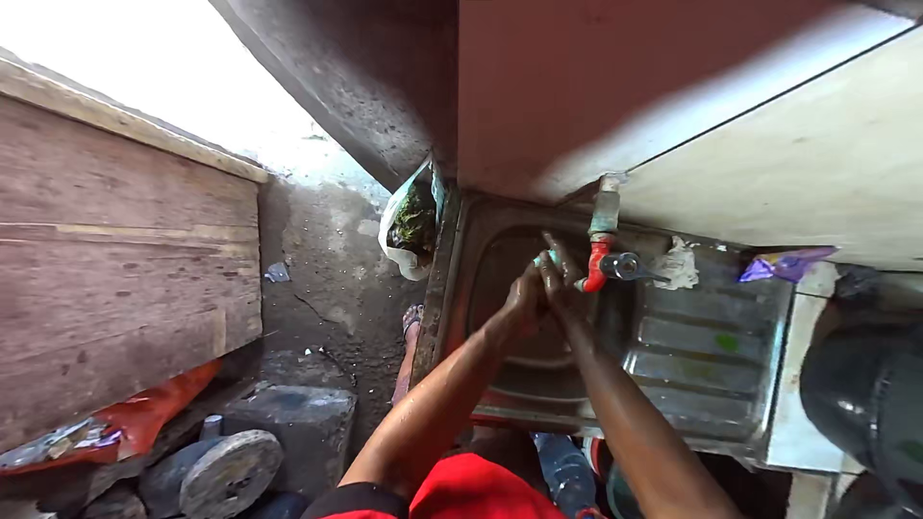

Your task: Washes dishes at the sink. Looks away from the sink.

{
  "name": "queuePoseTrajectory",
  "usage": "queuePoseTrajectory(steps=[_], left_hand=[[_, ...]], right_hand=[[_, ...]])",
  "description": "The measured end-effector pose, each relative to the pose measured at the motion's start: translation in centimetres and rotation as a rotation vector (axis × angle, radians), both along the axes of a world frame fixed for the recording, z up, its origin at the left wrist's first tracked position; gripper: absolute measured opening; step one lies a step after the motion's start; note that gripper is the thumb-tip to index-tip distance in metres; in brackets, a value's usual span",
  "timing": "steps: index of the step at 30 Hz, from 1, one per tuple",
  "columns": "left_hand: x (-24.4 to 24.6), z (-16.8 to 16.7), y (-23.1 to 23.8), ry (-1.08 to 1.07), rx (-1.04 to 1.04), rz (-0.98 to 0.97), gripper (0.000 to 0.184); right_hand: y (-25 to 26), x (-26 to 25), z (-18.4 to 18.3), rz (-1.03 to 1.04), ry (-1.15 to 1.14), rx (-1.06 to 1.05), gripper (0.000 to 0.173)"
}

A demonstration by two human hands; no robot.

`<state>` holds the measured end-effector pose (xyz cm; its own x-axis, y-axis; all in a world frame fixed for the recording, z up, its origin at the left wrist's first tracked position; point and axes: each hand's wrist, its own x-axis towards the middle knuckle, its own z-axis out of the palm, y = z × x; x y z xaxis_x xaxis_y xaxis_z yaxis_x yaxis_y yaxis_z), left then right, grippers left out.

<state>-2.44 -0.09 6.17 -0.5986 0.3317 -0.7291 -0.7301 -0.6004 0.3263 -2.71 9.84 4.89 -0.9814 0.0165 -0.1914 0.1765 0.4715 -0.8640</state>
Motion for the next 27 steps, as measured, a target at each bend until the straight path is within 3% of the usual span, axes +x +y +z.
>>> queuePoseTrajectory(steps=[2, 4, 8, 11, 15, 19, 24, 27], left_hand=[[-1.1, 0.5, -1.6, -0.123, 0.086, -0.057, 0.045], [-1.6, 0.0, -2.7, -0.125, 0.195, -0.087, 0.048], [-0.5, 0.1, -1.4, -0.134, 0.196, -0.148, 0.056], [0.7, -1.9, 1.3, -0.043, 0.107, -0.071, 0.053], [1.8, -1.9, 2.7, 0.191, -0.184, -0.036, 0.034], [1.7, -3.8, 2.7, 0.415, -0.582, -0.188, 0.045], [2.1, -3.9, 1.4, 0.850, -1.076, -0.469, 0.051], [4.1, -4.1, -0.1, 1.064, -1.159, -0.566, 0.050]], right_hand=[[1.4, 0.7, -0.9, 0.335, 0.273, 0.198, 0.039], [3.0, 0.6, -0.4, 0.547, 0.365, 0.376, 0.043], [4.6, 1.1, 0.4, 0.446, 0.324, 0.577, 0.045], [3.7, 1.8, 0.7, 0.323, 0.294, 0.615, 0.046], [1.4, 2.9, 0.3, -0.004, 0.135, 0.523, 0.038], [-0.2, 1.4, 1.5, -0.308, -0.195, 0.376, 0.036], [-1.1, 3.0, 1.7, -0.636, -0.446, -0.244, 0.029], [-2.3, 5.7, 2.5, -0.765, -0.629, -0.373, 0.037]])
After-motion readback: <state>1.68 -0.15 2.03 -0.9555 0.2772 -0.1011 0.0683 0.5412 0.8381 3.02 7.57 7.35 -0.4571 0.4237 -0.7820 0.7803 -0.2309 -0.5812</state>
